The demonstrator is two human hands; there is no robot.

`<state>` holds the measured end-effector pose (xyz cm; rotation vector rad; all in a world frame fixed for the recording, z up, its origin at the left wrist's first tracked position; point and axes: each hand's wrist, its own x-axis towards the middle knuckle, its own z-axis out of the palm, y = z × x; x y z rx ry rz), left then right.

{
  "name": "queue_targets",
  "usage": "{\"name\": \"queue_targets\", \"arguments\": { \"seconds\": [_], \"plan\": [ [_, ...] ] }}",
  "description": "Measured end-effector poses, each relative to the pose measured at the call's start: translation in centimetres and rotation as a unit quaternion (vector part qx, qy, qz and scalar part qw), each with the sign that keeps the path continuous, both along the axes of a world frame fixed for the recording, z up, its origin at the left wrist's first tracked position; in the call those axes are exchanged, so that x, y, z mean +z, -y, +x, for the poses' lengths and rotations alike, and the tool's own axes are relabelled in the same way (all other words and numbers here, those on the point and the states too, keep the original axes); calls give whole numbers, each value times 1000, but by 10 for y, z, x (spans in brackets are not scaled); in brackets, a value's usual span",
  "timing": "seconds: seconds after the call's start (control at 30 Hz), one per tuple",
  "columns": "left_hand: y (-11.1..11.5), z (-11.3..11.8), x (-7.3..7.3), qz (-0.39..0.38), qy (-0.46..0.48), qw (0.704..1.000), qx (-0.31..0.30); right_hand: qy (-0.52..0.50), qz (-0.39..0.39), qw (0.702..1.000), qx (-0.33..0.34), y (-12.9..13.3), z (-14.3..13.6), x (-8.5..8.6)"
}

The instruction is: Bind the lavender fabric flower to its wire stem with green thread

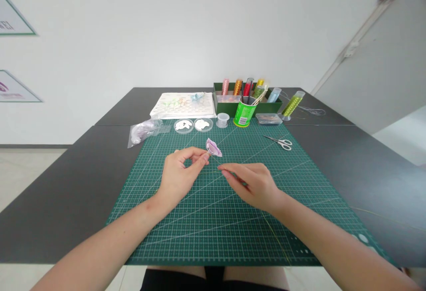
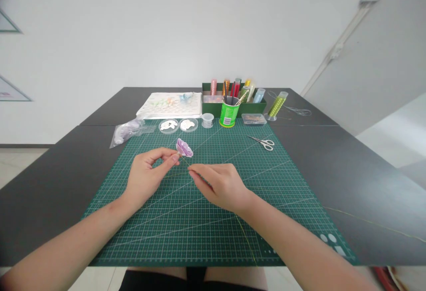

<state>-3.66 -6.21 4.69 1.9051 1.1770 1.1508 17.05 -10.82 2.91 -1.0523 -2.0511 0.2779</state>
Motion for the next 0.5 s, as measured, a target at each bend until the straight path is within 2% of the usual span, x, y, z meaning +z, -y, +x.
{"name": "queue_targets", "arguments": {
  "seconds": [0.1, 0.2, 0.27, 0.37, 0.5],
  "plan": [
    [-1, 0, -2, 2, -21, 1000, -1, -29, 27, 999, 18, 4, 2, 8],
    [-3, 3, -5, 7, -57, 998, -4, -115, -27, 991, 70, 6, 6, 19],
    [-3, 6, -9, -2, -89, 996, -22, -175, -66, 979, 77, 7, 10, 26],
    [-1, 10, -16, -42, -139, 985, -96, -229, -100, 967, 60, 6, 17, 32],
    [8, 15, -20, -77, -184, 958, -205, -223, -116, 967, 35, 1, 21, 32]
  ]
}}
